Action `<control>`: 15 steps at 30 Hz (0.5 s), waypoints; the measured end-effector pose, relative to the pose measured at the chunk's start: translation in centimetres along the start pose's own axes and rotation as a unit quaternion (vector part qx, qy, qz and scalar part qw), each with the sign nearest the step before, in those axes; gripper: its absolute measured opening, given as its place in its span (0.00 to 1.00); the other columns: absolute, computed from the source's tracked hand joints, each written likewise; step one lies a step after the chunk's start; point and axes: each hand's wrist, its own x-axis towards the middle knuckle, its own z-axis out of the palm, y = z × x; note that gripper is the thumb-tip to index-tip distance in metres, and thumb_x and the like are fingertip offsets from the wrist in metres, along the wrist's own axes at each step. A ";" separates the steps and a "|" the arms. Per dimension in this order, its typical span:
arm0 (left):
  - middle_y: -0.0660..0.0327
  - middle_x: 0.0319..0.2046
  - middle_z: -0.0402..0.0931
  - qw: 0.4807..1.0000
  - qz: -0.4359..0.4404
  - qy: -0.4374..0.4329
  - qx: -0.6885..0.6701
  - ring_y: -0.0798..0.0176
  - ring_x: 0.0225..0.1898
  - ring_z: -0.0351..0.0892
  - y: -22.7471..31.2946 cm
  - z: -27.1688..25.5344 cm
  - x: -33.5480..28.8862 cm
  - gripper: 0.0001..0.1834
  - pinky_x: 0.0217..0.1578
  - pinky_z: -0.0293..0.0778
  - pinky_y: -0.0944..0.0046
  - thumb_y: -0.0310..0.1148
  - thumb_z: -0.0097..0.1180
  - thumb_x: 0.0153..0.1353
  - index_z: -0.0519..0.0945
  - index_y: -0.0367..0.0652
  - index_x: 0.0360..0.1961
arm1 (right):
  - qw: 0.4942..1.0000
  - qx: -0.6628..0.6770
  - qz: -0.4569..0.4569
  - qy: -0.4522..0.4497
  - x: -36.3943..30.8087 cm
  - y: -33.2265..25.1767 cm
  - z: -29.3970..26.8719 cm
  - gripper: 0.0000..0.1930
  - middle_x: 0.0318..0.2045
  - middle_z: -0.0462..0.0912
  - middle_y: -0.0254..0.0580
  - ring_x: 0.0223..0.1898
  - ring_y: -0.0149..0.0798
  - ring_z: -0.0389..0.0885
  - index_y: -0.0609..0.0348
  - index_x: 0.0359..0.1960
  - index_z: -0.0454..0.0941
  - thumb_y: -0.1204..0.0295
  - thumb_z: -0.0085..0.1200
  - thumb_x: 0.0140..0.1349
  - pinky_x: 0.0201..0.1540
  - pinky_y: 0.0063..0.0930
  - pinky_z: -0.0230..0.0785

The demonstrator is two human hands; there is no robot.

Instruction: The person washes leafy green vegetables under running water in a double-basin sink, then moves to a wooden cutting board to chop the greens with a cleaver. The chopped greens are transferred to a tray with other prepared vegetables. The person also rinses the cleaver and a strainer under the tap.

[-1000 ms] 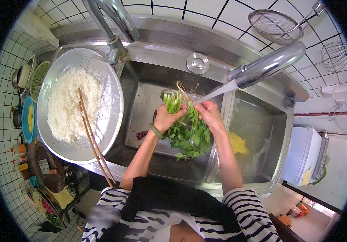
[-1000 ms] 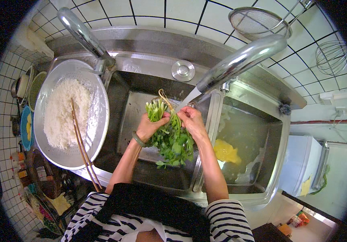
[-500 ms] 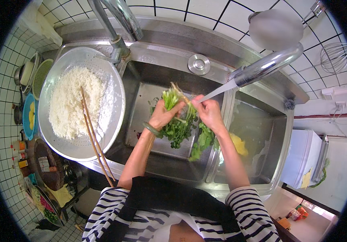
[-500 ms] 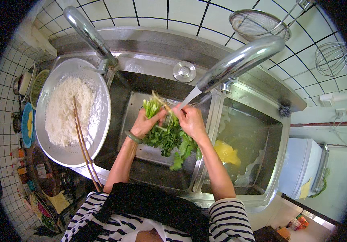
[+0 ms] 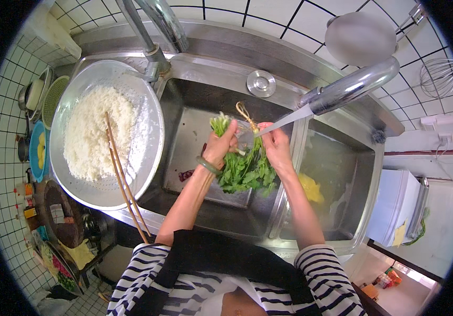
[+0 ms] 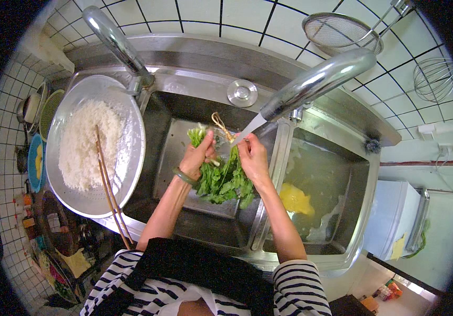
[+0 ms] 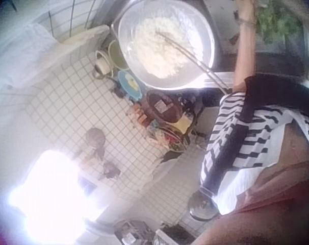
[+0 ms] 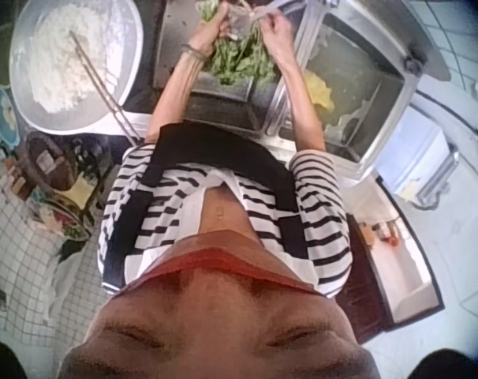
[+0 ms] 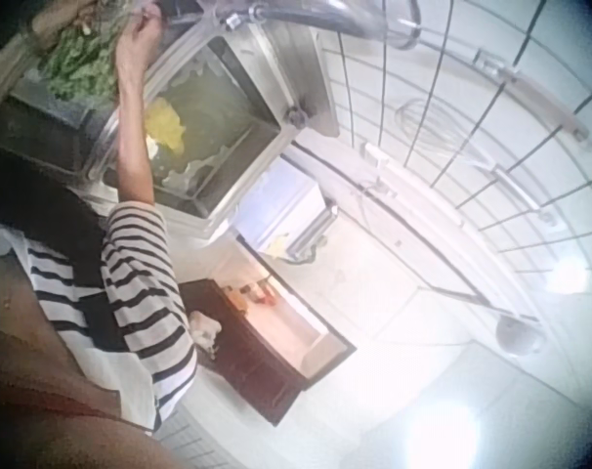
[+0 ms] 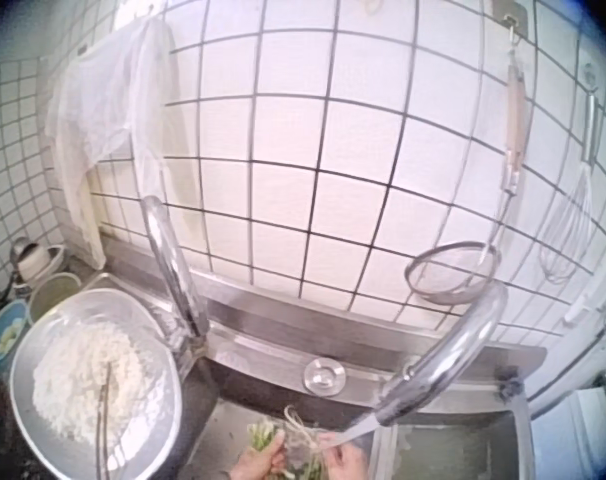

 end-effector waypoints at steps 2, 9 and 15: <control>0.72 0.14 0.64 0.995 0.014 0.076 -0.069 0.75 0.16 0.60 -0.2 0.3 0.4 0.18 0.18 0.59 0.71 0.47 0.55 0.65 0.74 0.45 0.26 | 0.997 0.063 -0.035 0.001 -0.7 -0.6 0.3 0.13 0.36 0.80 0.32 0.35 0.25 0.73 0.62 0.48 0.76 0.67 0.51 0.67 0.39 0.21 0.66; 0.69 0.20 0.70 0.985 0.143 0.082 -0.060 0.74 0.19 0.66 -1.7 2.5 -0.5 0.14 0.19 0.61 0.71 0.40 0.54 0.66 0.75 0.42 0.28 | 0.999 -0.001 0.032 -0.020 -1.4 -1.9 1.7 0.13 0.33 0.82 0.35 0.36 0.25 0.76 0.65 0.44 0.78 0.70 0.57 0.62 0.39 0.20 0.68; 0.67 0.28 0.75 0.978 0.145 -0.143 0.046 0.73 0.28 0.72 -0.5 0.8 -1.4 0.07 0.31 0.68 0.73 0.29 0.54 0.64 0.77 0.38 0.41 | 0.974 0.196 0.009 -0.113 -0.5 -1.1 0.5 0.12 0.27 0.79 0.29 0.26 0.22 0.72 0.61 0.41 0.78 0.65 0.52 0.66 0.26 0.19 0.64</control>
